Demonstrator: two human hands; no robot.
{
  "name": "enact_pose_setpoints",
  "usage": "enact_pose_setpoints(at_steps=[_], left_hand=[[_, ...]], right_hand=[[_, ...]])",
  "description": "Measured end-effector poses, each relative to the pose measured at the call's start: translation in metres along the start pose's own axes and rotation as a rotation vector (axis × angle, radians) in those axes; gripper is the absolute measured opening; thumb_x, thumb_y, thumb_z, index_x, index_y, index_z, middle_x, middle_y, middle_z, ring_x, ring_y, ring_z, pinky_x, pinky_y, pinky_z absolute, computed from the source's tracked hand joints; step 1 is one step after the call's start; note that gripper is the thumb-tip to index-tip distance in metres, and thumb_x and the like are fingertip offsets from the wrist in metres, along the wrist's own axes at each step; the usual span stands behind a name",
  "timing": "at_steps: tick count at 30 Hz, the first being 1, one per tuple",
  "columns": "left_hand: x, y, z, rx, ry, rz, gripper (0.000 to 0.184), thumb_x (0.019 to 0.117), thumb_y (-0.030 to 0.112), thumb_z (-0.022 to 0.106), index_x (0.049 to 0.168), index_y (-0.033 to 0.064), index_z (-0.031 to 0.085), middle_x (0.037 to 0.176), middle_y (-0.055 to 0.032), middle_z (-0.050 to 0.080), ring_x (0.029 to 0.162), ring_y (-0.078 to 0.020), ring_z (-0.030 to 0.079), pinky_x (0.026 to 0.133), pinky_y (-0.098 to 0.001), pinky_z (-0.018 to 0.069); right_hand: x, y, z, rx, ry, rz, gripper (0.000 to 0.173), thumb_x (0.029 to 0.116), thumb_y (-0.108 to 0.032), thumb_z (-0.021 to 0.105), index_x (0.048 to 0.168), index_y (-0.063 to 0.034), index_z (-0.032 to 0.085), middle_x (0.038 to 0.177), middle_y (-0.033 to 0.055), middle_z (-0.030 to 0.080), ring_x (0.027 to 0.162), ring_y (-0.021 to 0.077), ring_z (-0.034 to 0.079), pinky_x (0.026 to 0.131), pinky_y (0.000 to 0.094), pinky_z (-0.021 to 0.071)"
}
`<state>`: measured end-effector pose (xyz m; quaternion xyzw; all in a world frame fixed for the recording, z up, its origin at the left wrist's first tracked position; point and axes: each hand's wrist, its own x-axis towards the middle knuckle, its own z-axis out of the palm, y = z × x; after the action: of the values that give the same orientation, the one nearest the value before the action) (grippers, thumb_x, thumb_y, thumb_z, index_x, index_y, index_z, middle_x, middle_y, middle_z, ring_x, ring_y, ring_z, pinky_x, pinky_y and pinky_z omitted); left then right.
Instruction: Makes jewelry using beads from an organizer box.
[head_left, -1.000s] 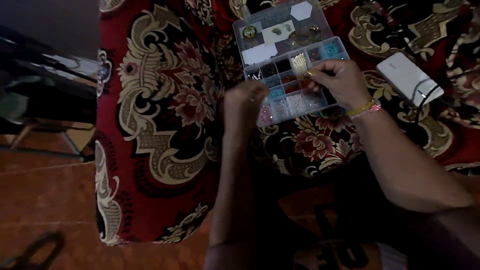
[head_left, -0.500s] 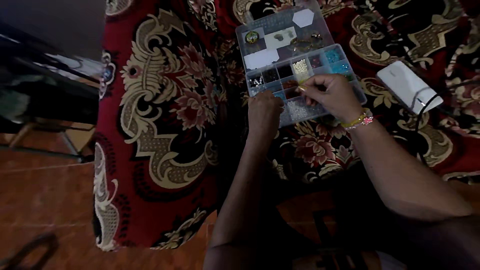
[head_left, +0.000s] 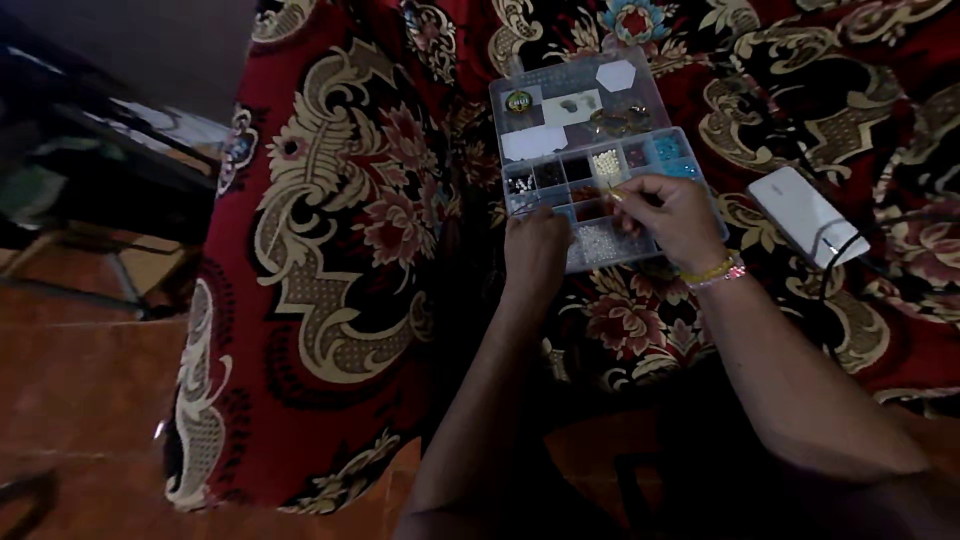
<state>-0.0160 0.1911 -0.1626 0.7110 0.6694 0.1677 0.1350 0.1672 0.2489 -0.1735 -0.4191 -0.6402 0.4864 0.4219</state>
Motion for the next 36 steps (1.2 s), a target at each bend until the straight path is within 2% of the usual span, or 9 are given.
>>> enact_pose_setpoints(at_steps=[1,3,5,8,10,14,23,30,36], left_hand=[[0.000,-0.002,-0.003,-0.137,0.038,-0.009,0.009,0.0929,0.008,0.072,0.097,0.0000,0.073,0.099,-0.0165,0.069,0.090,-0.0315,0.068,0.084,-0.0525,0.0550],[0.001,-0.007,-0.007,-0.483,0.116,-0.035,0.010,0.0967,0.006,0.068,0.103,-0.0006,0.068,0.097,-0.0114,0.072,0.082,-0.0203,0.071,0.077,-0.0393,0.0598],[0.001,-0.009,-0.008,-0.914,0.109,-0.105,0.008,0.0999,0.006,0.062,0.107,0.0023,0.064,0.097,-0.0064,0.073,0.083,-0.0120,0.072,0.078,-0.0300,0.0601],[0.004,-0.008,-0.006,-1.451,0.028,-0.300,0.013,0.1035,0.006,0.053,0.108,0.0089,0.064,0.097,0.0004,0.071,0.084,-0.0075,0.068,0.079,-0.0250,0.0575],[0.005,-0.009,-0.004,-1.636,-0.024,-0.385,0.019,0.1058,0.006,0.048,0.116,0.0091,0.064,0.095,0.0015,0.069,0.081,-0.0063,0.066,0.077,-0.0234,0.0571],[0.003,-0.005,-0.002,-1.782,-0.122,-0.419,0.027,0.1080,0.008,0.041,0.102,0.0117,0.067,0.088,0.0020,0.069,0.075,-0.0065,0.066,0.075,-0.0234,0.0576],[0.002,-0.010,0.005,-1.818,-0.209,-0.390,0.024,0.1100,0.017,0.040,0.108,0.0109,0.063,0.090,-0.0004,0.068,0.076,-0.0084,0.066,0.074,-0.0247,0.0580],[0.002,-0.006,0.001,-1.809,-0.213,-0.419,0.028,0.1099,0.017,0.039,0.098,0.0117,0.063,0.082,0.0009,0.064,0.070,-0.0075,0.063,0.070,-0.0242,0.0574],[0.002,-0.004,0.003,-1.799,-0.198,-0.424,0.027,0.1105,0.016,0.038,0.102,0.0076,0.062,0.091,-0.0031,0.067,0.077,-0.0102,0.067,0.076,-0.0268,0.0587]], right_hand=[[-0.001,0.000,0.002,0.023,-0.002,-0.003,0.010,0.0981,-0.010,0.064,0.099,-0.0034,0.072,0.075,-0.0024,0.067,0.058,0.0017,0.060,0.055,0.0177,0.0531],[-0.004,-0.002,0.006,0.122,-0.009,0.010,0.009,0.0990,-0.008,0.063,0.099,-0.0040,0.071,0.075,-0.0016,0.066,0.056,0.0023,0.058,0.052,0.0172,0.0515],[-0.009,-0.007,0.011,0.223,-0.027,0.056,0.010,0.1001,-0.008,0.062,0.099,-0.0053,0.071,0.075,-0.0016,0.065,0.055,0.0022,0.055,0.051,0.0161,0.0493],[-0.013,-0.010,0.021,0.361,-0.051,0.115,0.014,0.1014,-0.007,0.057,0.098,-0.0063,0.071,0.073,-0.0032,0.064,0.054,0.0008,0.054,0.050,0.0152,0.0483],[-0.015,-0.011,0.027,0.404,-0.061,0.141,0.014,0.1012,-0.006,0.057,0.098,-0.0058,0.071,0.072,-0.0028,0.064,0.053,0.0008,0.053,0.049,0.0151,0.0467],[-0.019,-0.010,0.034,0.416,-0.075,0.139,0.013,0.0996,-0.006,0.058,0.096,-0.0062,0.071,0.071,-0.0031,0.065,0.052,0.0003,0.053,0.048,0.0151,0.0464],[-0.024,-0.007,0.040,0.309,-0.060,0.023,0.010,0.0968,-0.004,0.060,0.095,-0.0043,0.069,0.070,-0.0016,0.065,0.051,0.0027,0.055,0.049,0.0174,0.0495],[-0.024,-0.009,0.040,0.289,-0.072,0.044,0.007,0.0969,-0.006,0.063,0.094,-0.0043,0.070,0.068,-0.0009,0.065,0.050,0.0032,0.055,0.048,0.0171,0.0490],[-0.024,-0.010,0.040,0.287,-0.055,0.046,0.008,0.0972,-0.006,0.063,0.094,-0.0046,0.070,0.067,-0.0022,0.065,0.051,0.0022,0.055,0.048,0.0168,0.0488]])
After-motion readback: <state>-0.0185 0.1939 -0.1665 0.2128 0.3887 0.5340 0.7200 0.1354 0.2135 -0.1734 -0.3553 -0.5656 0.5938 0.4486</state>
